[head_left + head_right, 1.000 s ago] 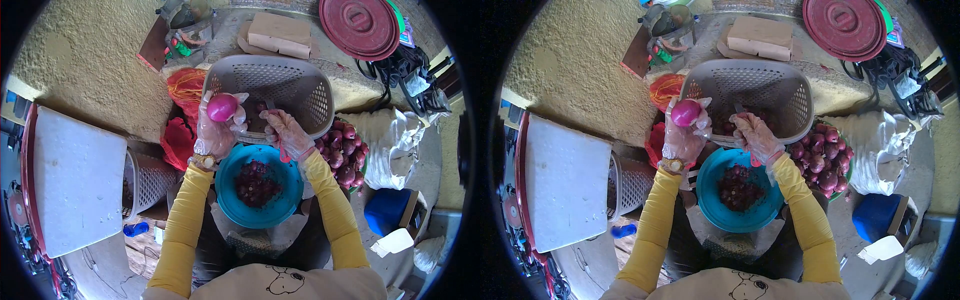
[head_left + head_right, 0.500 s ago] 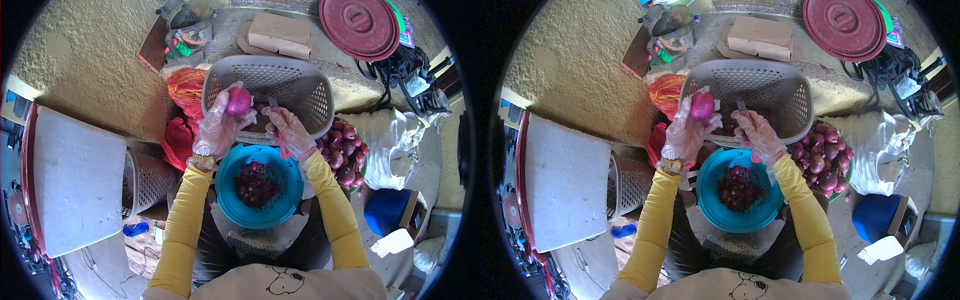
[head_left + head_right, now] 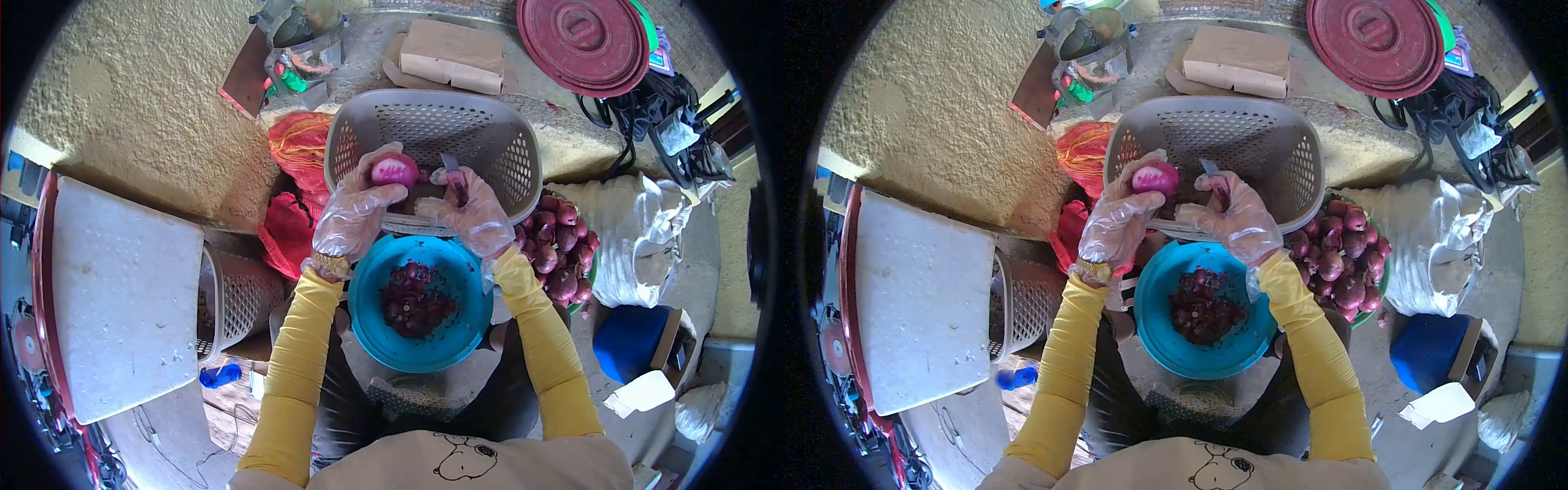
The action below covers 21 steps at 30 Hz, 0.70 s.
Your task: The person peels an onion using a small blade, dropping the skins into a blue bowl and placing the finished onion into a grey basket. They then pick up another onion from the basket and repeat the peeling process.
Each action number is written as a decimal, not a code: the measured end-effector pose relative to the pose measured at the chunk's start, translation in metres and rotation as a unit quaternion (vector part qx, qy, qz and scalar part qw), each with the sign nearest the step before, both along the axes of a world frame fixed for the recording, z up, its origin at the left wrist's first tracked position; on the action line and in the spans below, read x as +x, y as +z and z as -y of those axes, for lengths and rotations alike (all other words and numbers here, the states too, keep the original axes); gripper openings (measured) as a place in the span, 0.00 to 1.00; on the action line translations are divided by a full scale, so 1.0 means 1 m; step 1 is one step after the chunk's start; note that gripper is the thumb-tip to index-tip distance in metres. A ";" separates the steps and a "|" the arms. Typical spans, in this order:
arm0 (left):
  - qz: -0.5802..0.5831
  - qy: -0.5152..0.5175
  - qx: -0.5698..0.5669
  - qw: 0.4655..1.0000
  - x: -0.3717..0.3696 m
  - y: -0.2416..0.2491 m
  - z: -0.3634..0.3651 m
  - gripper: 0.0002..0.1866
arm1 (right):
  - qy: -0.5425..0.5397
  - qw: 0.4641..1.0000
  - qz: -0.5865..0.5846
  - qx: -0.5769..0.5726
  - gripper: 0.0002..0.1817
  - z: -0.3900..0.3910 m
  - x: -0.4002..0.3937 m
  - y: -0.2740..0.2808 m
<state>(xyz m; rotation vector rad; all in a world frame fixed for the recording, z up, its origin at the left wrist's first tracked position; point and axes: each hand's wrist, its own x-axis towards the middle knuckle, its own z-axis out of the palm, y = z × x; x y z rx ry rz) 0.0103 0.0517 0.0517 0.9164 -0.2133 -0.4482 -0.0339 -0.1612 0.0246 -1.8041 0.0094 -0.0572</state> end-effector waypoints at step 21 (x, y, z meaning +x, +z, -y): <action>0.327 0.113 0.308 0.886 -0.002 -0.016 0.004 0.42 | -0.019 0.992 0.007 -0.123 0.31 0.004 -0.001 0.013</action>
